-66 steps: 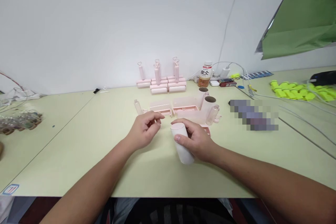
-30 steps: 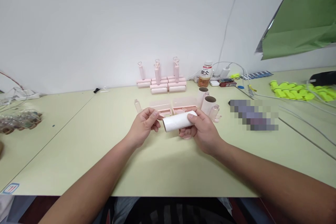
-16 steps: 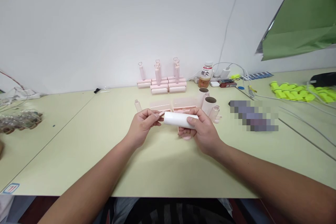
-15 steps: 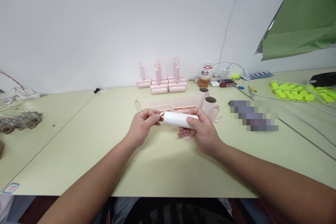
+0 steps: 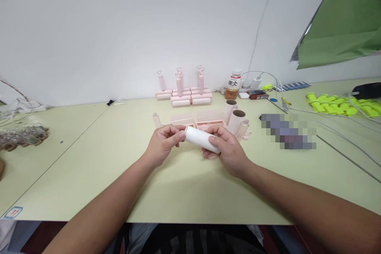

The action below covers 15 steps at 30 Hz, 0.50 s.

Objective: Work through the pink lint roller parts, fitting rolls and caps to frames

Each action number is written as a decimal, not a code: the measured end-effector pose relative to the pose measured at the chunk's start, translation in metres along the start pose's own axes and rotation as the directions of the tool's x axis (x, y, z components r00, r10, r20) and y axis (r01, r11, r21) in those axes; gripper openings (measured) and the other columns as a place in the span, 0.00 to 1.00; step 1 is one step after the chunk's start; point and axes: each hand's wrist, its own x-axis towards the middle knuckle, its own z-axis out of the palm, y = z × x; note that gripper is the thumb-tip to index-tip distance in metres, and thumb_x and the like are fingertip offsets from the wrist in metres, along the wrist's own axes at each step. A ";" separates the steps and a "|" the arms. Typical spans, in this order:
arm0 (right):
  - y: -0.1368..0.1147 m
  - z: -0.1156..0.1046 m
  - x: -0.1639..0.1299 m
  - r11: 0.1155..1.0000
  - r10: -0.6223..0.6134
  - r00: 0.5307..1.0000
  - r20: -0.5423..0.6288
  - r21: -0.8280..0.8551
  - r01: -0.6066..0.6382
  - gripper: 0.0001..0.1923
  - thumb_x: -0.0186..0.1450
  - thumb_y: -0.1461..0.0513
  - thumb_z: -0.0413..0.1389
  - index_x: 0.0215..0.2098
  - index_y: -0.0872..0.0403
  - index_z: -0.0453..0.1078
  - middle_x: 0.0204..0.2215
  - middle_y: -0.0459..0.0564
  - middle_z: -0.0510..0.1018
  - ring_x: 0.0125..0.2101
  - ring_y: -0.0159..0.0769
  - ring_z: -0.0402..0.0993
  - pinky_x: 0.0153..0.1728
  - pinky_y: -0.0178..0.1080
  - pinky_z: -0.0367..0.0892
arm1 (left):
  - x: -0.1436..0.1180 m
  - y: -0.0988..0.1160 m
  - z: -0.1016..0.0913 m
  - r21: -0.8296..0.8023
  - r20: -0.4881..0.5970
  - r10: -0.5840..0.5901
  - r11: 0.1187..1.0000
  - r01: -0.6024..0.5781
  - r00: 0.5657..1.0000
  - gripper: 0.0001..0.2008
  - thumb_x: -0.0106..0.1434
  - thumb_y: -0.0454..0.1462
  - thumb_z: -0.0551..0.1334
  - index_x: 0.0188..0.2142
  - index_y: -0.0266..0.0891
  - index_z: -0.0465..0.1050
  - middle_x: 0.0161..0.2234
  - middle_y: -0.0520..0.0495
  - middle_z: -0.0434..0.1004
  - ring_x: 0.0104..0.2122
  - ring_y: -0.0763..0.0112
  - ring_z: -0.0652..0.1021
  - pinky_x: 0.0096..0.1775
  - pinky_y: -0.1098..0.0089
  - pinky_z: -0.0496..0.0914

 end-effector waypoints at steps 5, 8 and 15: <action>-0.002 0.004 -0.001 0.999 0.039 0.985 0.170 -0.032 -0.034 0.18 0.63 0.52 0.58 0.45 0.54 0.65 0.28 0.45 0.73 0.21 0.30 0.72 0.19 0.33 0.70 | -0.002 0.000 0.002 -0.007 0.032 0.025 1.000 -0.025 0.999 0.16 0.54 0.45 0.71 0.29 0.35 0.71 0.48 0.39 0.79 0.26 0.75 0.76 0.25 0.73 0.68; 0.000 0.008 -0.004 0.994 0.107 0.939 0.326 -0.064 -0.091 0.22 0.63 0.51 0.58 0.51 0.52 0.63 0.33 0.47 0.72 0.24 0.33 0.74 0.13 0.30 0.66 | -0.002 -0.003 0.001 0.042 0.070 0.049 0.998 -0.052 0.996 0.16 0.56 0.46 0.69 0.32 0.36 0.71 0.47 0.39 0.78 0.26 0.75 0.75 0.23 0.74 0.68; 0.002 0.007 -0.008 0.994 0.102 0.929 0.355 -0.075 -0.081 0.24 0.65 0.52 0.58 0.56 0.49 0.60 0.37 0.49 0.71 0.29 0.35 0.76 0.14 0.29 0.66 | -0.008 -0.005 -0.002 0.197 0.103 0.304 0.927 -0.319 0.947 0.20 0.64 0.44 0.63 0.54 0.42 0.70 0.39 0.44 0.78 0.26 0.76 0.72 0.26 0.74 0.68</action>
